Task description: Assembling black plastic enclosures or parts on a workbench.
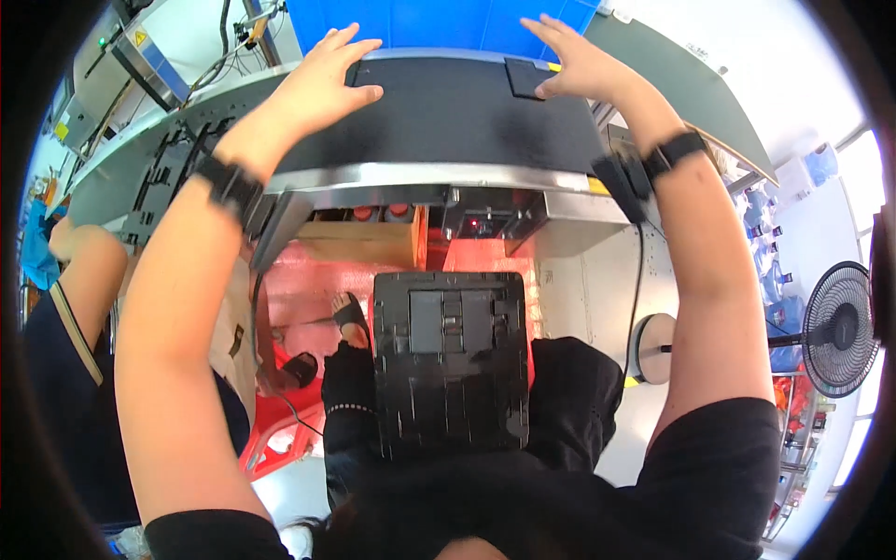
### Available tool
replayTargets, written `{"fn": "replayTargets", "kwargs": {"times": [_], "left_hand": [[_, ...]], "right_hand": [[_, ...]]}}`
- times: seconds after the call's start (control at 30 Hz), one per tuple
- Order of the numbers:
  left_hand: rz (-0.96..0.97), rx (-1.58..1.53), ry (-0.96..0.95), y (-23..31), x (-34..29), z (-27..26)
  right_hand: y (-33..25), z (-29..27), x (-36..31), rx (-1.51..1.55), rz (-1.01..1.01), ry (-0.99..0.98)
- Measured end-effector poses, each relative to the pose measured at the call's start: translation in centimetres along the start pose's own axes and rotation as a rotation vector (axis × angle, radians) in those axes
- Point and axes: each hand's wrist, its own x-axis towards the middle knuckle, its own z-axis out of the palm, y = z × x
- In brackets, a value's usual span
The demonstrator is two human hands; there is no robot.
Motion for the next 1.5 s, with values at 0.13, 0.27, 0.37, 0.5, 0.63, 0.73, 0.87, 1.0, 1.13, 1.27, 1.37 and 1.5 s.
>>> {"fn": "replayTargets", "kwargs": {"times": [0.13,0.27,0.37,0.5,0.63,0.73,0.87,1.0,1.13,1.27,1.37,1.5], "left_hand": [[-0.076,0.256,-0.382,-2.9,5.4,2.0],[-0.066,-0.037,-0.536,-1.9,6.9,2.3],[-0.015,0.222,-0.111,1.0,4.8,4.1],[0.012,0.016,0.012,4.5,3.5,1.3],[0.1,-0.182,-0.028,9.6,-1.3,-2.4],[0.024,-0.566,-0.202,12.8,-8.9,-3.7],[-0.068,-0.786,-0.425,16.1,-21.2,0.2],[-0.253,-0.814,-0.487,17.3,-27.8,4.4],[-0.058,-0.472,-0.225,18.6,-31.2,6.2],[0.161,-0.258,-0.25,18.8,-33.4,6.0],[0.24,-0.178,-0.259,19.0,-34.0,6.1],[0.244,-0.108,-0.239,20.1,-34.1,7.2]], "right_hand": [[3.2,0.7,2.7,-0.043,0.356,-0.633],[3.1,-0.9,1.4,-0.044,0.333,-0.692],[1.3,-2.9,-1.7,-0.007,0.42,-0.448],[-3.7,-6.6,-8.6,0.407,0.371,0.145],[-11.4,-6.7,-17.4,0.672,0.435,0.032],[-15.7,-3.4,-22.3,0.856,0.508,-0.36],[-19.9,1.8,-27.6,1.013,0.527,-0.725],[-21.9,4.7,-29.3,0.955,0.41,-0.597],[-23.6,3.6,-30.9,0.438,0.18,-0.427],[-26.4,1.8,-33.9,0.162,-0.086,-0.468],[-27.5,1.2,-35.1,0.039,-0.179,-0.482],[-26.1,1.0,-31.8,0.265,-0.042,-0.595]]}}
